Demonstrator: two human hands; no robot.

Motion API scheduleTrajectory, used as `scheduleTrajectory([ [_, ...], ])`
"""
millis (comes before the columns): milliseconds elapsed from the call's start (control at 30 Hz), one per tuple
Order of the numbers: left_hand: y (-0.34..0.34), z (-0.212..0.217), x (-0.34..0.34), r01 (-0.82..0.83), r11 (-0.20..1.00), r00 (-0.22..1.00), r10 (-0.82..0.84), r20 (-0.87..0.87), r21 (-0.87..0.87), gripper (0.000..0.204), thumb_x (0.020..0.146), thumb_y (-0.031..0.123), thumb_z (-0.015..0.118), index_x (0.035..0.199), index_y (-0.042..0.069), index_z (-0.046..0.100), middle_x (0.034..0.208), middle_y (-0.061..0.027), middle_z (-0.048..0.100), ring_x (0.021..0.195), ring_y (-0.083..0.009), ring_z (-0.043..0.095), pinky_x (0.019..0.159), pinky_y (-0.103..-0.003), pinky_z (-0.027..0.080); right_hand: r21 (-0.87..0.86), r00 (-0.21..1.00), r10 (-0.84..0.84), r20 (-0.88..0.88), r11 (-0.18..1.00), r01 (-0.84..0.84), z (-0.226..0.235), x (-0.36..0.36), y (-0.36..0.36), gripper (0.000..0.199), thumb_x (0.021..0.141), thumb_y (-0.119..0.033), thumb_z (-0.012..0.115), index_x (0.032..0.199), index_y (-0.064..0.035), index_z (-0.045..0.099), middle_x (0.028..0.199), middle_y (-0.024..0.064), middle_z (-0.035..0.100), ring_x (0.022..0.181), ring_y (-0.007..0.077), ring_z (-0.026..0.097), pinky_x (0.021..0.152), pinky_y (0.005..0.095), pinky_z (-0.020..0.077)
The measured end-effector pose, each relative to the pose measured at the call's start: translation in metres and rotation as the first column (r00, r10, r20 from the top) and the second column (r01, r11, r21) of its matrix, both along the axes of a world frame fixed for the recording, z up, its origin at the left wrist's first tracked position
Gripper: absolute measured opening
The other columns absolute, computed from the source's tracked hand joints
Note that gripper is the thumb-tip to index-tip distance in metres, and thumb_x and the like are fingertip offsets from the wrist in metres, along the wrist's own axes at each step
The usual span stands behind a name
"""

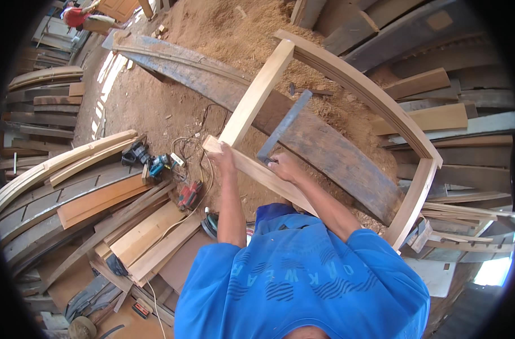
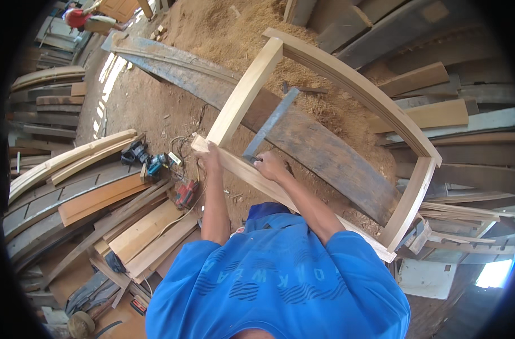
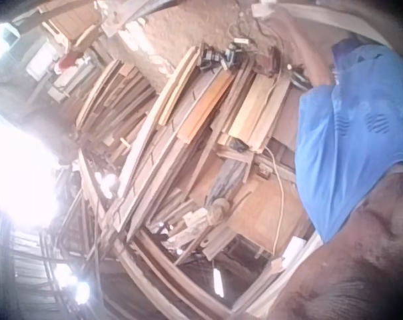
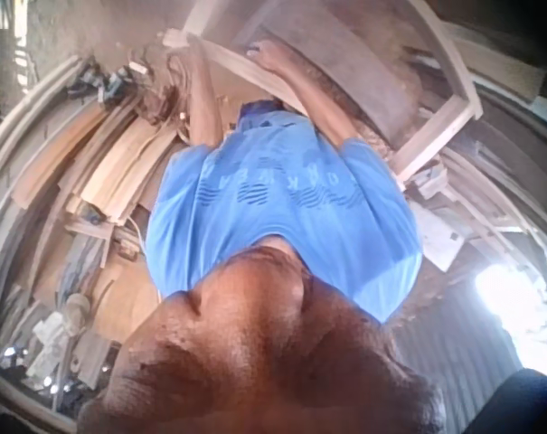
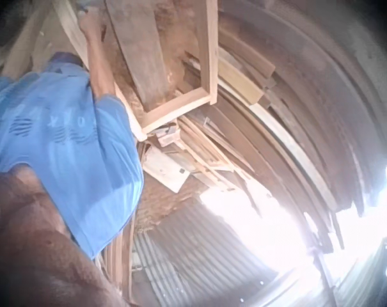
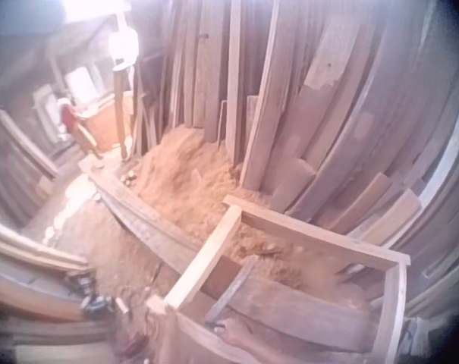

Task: The person measures a wooden frame using a tape measure, checks the corner angles using a square ruler, and aligns the joints by hand.

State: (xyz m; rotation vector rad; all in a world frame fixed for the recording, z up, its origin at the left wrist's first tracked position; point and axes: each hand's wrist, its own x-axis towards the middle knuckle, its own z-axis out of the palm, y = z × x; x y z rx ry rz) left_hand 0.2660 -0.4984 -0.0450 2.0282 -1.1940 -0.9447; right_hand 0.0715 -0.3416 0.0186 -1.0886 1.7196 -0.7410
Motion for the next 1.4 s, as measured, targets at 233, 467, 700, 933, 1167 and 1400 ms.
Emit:
scheduleTrajectory([
  [233,0.016,0.025,-0.035,0.088,0.994,0.996,-0.085,-0.035,0.062,0.091,0.097,0.037,0.053,0.146,-0.021,0.004,0.149,-0.0442,0.022,0.141,-0.0513,0.028,0.119,-0.045,0.024,0.076,0.999,-0.002,0.043,0.997,-0.001,-0.045,0.013,-0.052,0.031,0.082,-0.028,0.064,0.097,-0.0024,0.074,0.095,0.0286,0.067,0.091,0.0427,0.067,0.083,0.0488,0.0502],
  [467,0.019,0.025,-0.040,0.081,0.996,0.995,-0.079,-0.068,0.022,0.088,0.098,0.034,0.051,0.147,-0.021,0.002,0.155,-0.0418,0.010,0.147,-0.0487,0.014,0.122,-0.043,0.013,0.030,0.998,0.048,0.026,0.998,-0.049,-0.043,0.018,-0.085,0.031,0.082,-0.027,0.065,0.099,-0.0020,0.073,0.093,0.0289,0.067,0.089,0.0424,0.068,0.079,0.0489,0.0499],
  [700,0.022,0.019,-0.040,0.057,0.998,0.996,-0.059,-0.069,-0.041,0.082,0.098,0.031,0.051,0.147,-0.019,0.008,0.150,-0.0411,0.023,0.141,-0.0480,0.030,0.117,-0.045,0.024,0.048,0.997,0.071,0.039,0.996,-0.073,-0.036,0.017,-0.086,0.030,0.080,-0.025,0.066,0.096,-0.0001,0.072,0.090,0.0291,0.067,0.083,0.0406,0.068,0.076,0.0471,0.0499],
  [933,0.025,0.021,-0.043,0.044,0.999,0.997,-0.045,-0.067,-0.020,0.081,0.098,0.031,0.051,0.149,-0.015,0.006,0.147,-0.0390,0.029,0.136,-0.0468,0.038,0.114,-0.046,0.030,0.064,0.995,0.044,0.092,0.997,-0.050,-0.049,0.017,-0.084,0.031,0.080,-0.025,0.067,0.096,0.0012,0.072,0.090,0.0294,0.067,0.084,0.0400,0.069,0.077,0.0461,0.0503],
  [1167,0.025,0.016,-0.040,0.052,0.998,0.999,-0.052,-0.003,-0.045,0.082,0.098,0.032,0.050,0.149,-0.014,0.005,0.149,-0.0383,0.026,0.137,-0.0460,0.037,0.114,-0.046,0.029,0.082,0.995,0.065,0.075,0.994,-0.071,-0.038,0.017,-0.086,0.030,0.084,-0.022,0.067,0.096,0.0048,0.071,0.084,0.0289,0.067,0.076,0.0307,0.068,0.074,0.0443,0.0494],
  [1400,0.024,0.026,-0.044,0.048,0.996,0.997,-0.052,-0.049,-0.075,0.082,0.097,0.030,0.052,0.149,-0.014,0.006,0.148,-0.0390,0.026,0.136,-0.0465,0.038,0.113,-0.046,0.031,0.076,0.996,0.060,0.059,0.995,-0.065,-0.037,0.016,-0.086,0.030,0.084,-0.023,0.067,0.094,0.0048,0.070,0.086,0.0306,0.066,0.077,0.0358,0.068,0.073,0.0456,0.0488],
])
